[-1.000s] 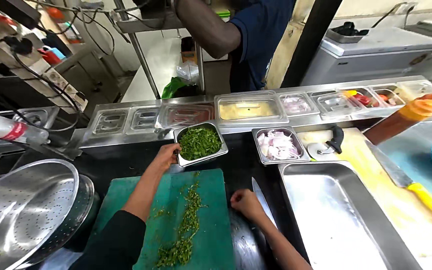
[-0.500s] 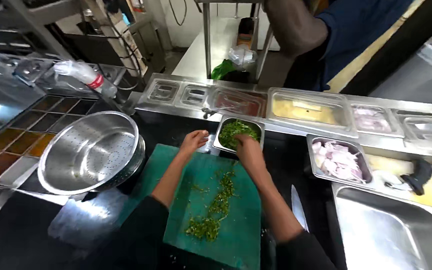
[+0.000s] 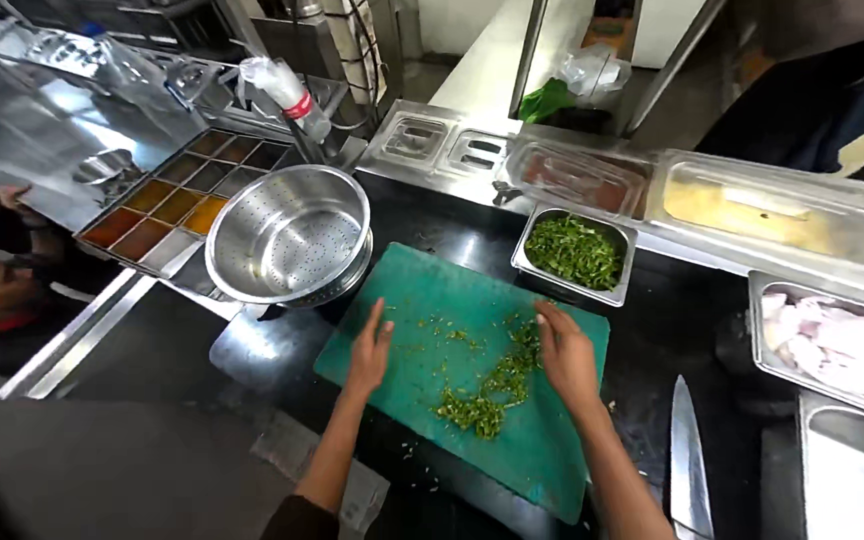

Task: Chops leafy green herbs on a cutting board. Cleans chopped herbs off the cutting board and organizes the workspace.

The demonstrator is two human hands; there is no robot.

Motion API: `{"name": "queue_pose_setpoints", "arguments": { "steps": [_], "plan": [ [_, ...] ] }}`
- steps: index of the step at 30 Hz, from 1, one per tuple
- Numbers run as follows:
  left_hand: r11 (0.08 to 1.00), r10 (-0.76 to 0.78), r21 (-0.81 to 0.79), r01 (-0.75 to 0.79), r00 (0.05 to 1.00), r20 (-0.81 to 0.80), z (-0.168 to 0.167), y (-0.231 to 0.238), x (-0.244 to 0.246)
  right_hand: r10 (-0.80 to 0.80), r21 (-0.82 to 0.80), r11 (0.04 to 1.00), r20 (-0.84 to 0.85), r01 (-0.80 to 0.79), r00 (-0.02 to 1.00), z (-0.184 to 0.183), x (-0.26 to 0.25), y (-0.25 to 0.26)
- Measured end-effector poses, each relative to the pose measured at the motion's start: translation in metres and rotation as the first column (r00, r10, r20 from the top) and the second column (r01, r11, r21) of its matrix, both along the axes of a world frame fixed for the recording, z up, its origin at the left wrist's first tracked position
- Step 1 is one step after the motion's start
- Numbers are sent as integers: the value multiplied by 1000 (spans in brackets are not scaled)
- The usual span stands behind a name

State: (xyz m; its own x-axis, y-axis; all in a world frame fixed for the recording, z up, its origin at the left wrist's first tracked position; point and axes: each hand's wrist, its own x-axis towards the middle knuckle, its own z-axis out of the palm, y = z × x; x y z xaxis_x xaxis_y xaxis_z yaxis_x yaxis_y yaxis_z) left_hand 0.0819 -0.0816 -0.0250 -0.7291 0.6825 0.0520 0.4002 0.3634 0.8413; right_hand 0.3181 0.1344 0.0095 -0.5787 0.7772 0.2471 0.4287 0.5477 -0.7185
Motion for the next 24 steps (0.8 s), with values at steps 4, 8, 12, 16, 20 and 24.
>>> {"name": "queue_pose_setpoints", "arguments": {
  "steps": [4,8,12,16,20,24],
  "plan": [
    [972,-42,230,41,999,2,14,-23,-8,-28,34,999,-110,32,993,31,43,-33],
    [967,247,-53,-250,967,-60,30,-77,-17,-157,-129,978,55,163,986,-5,96,-54],
    [981,-77,-193,32,971,-228,12,-119,16,-368,-142,906,202,399,908,-20,160,-44],
    [965,-258,-67,252,885,-389,-24,-117,51,-234,-20,968,286,250,929,-26,156,-11],
    [972,-218,-1,235,898,-383,-42,-107,61,-125,24,992,392,126,911,-37,128,-3],
    [973,-189,66,223,923,-335,-45,-102,52,-106,71,994,423,83,900,-45,149,-70]
  ]
}}
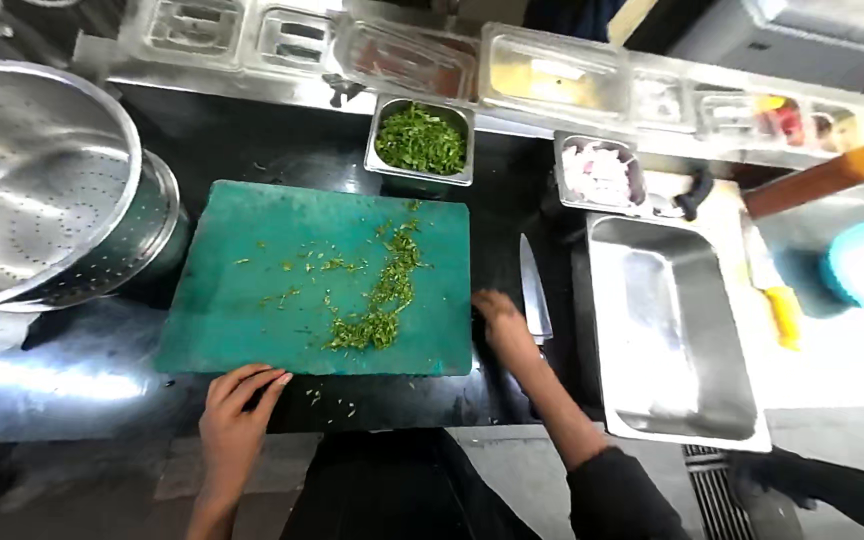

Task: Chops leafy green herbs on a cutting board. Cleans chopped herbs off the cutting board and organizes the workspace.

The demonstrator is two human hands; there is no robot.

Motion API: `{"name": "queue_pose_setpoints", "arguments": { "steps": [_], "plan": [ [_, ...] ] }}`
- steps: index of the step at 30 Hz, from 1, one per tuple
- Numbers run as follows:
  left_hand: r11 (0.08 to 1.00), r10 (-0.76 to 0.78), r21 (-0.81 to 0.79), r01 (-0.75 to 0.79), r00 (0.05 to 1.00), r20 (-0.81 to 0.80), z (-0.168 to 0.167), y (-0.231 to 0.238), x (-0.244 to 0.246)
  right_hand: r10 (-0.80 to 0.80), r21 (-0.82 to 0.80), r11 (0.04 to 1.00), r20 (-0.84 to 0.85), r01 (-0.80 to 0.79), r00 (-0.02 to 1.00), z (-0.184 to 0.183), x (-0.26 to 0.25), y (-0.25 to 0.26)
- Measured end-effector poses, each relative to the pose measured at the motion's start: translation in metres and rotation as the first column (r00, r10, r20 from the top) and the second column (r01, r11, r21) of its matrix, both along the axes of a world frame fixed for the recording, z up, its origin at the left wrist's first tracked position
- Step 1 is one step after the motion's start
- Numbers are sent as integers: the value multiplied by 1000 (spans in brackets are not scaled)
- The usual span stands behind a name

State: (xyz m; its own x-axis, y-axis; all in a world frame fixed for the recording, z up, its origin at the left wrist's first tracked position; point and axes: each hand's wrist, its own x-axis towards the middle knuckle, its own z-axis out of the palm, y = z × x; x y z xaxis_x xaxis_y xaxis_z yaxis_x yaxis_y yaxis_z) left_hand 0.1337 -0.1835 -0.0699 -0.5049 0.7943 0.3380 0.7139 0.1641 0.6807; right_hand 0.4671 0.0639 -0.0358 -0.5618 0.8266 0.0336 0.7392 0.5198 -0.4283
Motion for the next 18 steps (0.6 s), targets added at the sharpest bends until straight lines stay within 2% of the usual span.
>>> {"name": "queue_pose_setpoints", "arguments": {
  "steps": [3,6,10,12,13,15,18],
  "plan": [
    [998,19,66,-23,998,62,5,-4,-10,-32,49,998,-4,32,999,-12,18,-61],
    [997,40,58,-46,995,92,14,-15,-27,-131,59,990,11,130,991,-11,22,-97],
    [993,107,-60,-100,986,125,16,-40,-54,-252,-141,946,244,291,937,18,2,-104],
    [986,119,-137,-96,979,168,15,-55,-65,-325,-263,883,257,390,910,26,0,-94],
    [982,115,-171,-81,973,198,15,-60,-70,-382,-319,844,205,431,901,29,2,-87],
    [979,92,-200,-44,966,240,14,-69,-77,-488,-375,810,-4,451,873,41,0,-79],
    [973,48,-230,19,958,283,12,-71,-83,-445,-257,890,-322,375,835,78,-53,-77]
  ]
}}
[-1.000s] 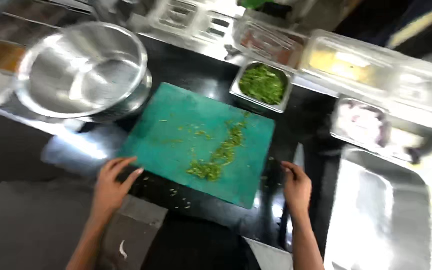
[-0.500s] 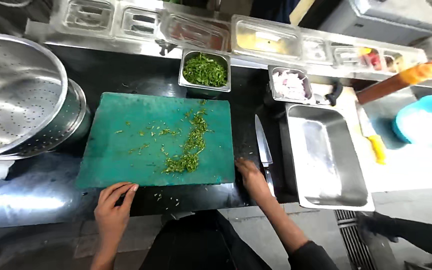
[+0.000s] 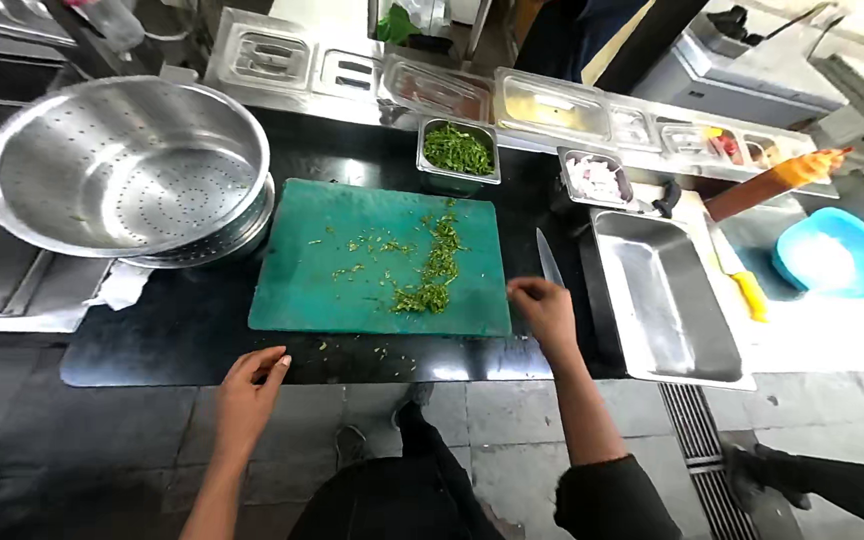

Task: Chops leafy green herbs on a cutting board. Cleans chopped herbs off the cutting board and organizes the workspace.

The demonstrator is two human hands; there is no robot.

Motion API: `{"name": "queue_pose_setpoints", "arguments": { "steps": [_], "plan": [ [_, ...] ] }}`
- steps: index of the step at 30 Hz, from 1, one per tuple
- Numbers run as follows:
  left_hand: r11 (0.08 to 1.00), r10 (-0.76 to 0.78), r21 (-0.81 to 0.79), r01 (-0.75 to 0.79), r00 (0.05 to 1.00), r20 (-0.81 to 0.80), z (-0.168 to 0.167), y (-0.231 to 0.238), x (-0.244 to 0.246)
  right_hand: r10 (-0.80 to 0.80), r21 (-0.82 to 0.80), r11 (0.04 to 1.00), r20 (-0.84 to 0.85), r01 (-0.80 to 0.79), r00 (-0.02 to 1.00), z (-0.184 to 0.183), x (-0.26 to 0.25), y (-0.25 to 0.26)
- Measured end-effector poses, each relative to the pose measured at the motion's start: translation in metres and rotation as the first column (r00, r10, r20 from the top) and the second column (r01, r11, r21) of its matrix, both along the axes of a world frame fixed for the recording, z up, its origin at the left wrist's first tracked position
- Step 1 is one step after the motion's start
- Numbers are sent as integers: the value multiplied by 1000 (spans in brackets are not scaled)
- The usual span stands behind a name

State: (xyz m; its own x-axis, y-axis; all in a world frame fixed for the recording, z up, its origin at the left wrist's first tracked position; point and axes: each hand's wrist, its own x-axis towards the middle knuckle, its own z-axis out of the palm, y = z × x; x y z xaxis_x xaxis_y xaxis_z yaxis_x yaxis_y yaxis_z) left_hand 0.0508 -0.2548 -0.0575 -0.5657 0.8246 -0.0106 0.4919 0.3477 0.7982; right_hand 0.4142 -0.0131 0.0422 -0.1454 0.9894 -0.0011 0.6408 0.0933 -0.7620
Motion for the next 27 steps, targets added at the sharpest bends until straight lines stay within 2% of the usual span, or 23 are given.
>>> {"name": "queue_pose_setpoints", "arguments": {
  "steps": [2,4,6,8,10,12,14,17,20,23,25,27],
  "plan": [
    [1000,-26,-8,26,1000,-12,3,5,-1,117,65,991,56,-121,992,11,-42,4],
    [998,-34,-44,33,999,-20,8,8,-2,212,-66,977,182,-203,960,10,-61,16],
    [999,-7,-33,4,997,-72,12,18,-1,120,-71,992,238,-105,964,2,-42,34],
    [999,6,44,3,981,-195,12,25,1,42,-69,997,282,-24,959,-16,-12,49],
    [972,-114,149,181,920,-375,3,43,-5,117,-79,992,346,-95,931,-42,12,57],
    [923,-256,132,362,832,-492,-8,65,-15,221,-44,974,373,-220,901,-63,26,59],
    [893,-337,81,442,779,-529,-16,80,-25,243,4,965,362,-263,900,-72,30,53],
    [895,-351,33,446,747,-564,-18,82,-27,262,30,956,363,-292,894,-72,40,33],
    [909,-353,-3,416,767,-536,-13,89,-35,343,119,901,394,-418,853,-82,61,8],
    [914,-370,-49,402,782,-501,-3,101,-47,426,95,859,410,-502,806,-84,79,-12],
    [909,-385,-72,410,762,-521,-1,104,-51,390,75,891,379,-448,839,-79,85,-18],
    [908,-383,-77,413,741,-552,-4,103,-52,260,61,952,361,-300,896,-83,86,-24]
  ]
}}
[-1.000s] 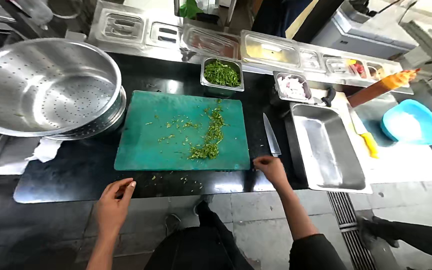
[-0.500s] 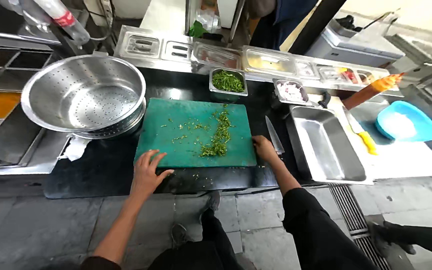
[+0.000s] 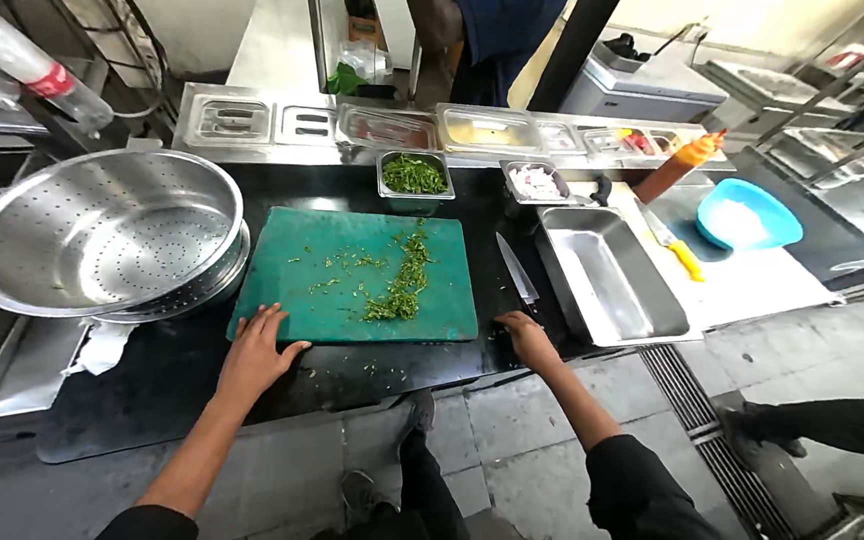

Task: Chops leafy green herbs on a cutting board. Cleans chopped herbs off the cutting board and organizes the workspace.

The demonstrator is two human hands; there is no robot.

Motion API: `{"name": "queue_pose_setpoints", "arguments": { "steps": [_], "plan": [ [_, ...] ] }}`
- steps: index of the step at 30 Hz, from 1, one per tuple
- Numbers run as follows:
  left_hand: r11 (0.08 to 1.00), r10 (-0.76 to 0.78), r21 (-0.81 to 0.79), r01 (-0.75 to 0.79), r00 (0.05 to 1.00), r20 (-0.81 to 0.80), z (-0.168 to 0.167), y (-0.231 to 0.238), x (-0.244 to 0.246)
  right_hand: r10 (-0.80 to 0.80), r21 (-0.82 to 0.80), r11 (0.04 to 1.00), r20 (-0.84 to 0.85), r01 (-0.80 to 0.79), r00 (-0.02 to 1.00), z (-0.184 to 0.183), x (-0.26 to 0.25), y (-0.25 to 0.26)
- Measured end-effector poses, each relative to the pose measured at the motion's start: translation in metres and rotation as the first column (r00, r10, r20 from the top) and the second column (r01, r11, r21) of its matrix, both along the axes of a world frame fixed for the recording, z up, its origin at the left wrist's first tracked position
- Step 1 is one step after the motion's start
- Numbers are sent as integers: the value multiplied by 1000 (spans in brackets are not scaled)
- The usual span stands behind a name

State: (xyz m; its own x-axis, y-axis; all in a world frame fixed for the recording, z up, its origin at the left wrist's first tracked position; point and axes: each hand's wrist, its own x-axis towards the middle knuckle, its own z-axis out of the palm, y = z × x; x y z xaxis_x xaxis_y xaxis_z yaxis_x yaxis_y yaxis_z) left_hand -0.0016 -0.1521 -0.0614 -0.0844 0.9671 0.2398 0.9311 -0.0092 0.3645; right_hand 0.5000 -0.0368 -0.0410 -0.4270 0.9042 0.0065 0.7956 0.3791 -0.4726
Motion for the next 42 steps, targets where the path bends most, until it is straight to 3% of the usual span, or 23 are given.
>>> {"name": "queue_pose_setpoints", "arguments": {
  "steps": [3,11,17,19,21,24,26,30,34,36,37,39,42],
  "plan": [
    [1000,13,3,-13,1000,-7,-3,-3,1,-131,16,991,-12,131,991,-8,-16,-20],
    [994,6,113,-5,1000,-4,-9,-1,-10,-252,14,968,90,252,963,9,-57,-54],
    [985,169,-60,-164,982,82,-10,8,-36,-201,-180,952,242,248,949,24,-52,-30],
    [987,160,-45,-155,980,118,-10,7,-33,-242,-237,932,160,275,957,26,-48,-18],
    [986,165,-40,-161,975,150,-8,4,-29,-315,-234,925,-40,298,948,39,-54,-10],
    [975,219,-57,-213,963,155,-8,1,-19,-311,-92,950,-325,298,893,70,-91,7],
    [966,260,-56,-254,955,146,-8,-1,-9,-262,17,957,-370,288,892,82,-126,21],
    [945,313,-135,-299,945,93,-4,-3,2,-226,-176,962,-73,210,971,79,-160,30],
    [941,336,-96,-325,853,400,11,-23,4,-270,-247,933,0,261,963,67,-141,-24],
    [879,458,-89,-469,777,432,23,-47,16,-320,-255,908,93,333,943,47,-132,-48],
    [853,515,-164,-495,751,414,26,-58,26,-351,-244,896,120,370,929,36,-131,-57],
    [831,550,-328,-449,750,367,26,-71,53,-397,-195,889,122,414,910,24,-139,-75],
    [847,476,-431,-310,803,359,29,-61,101,-351,-234,899,119,370,929,24,-174,-92]
  ]
}}
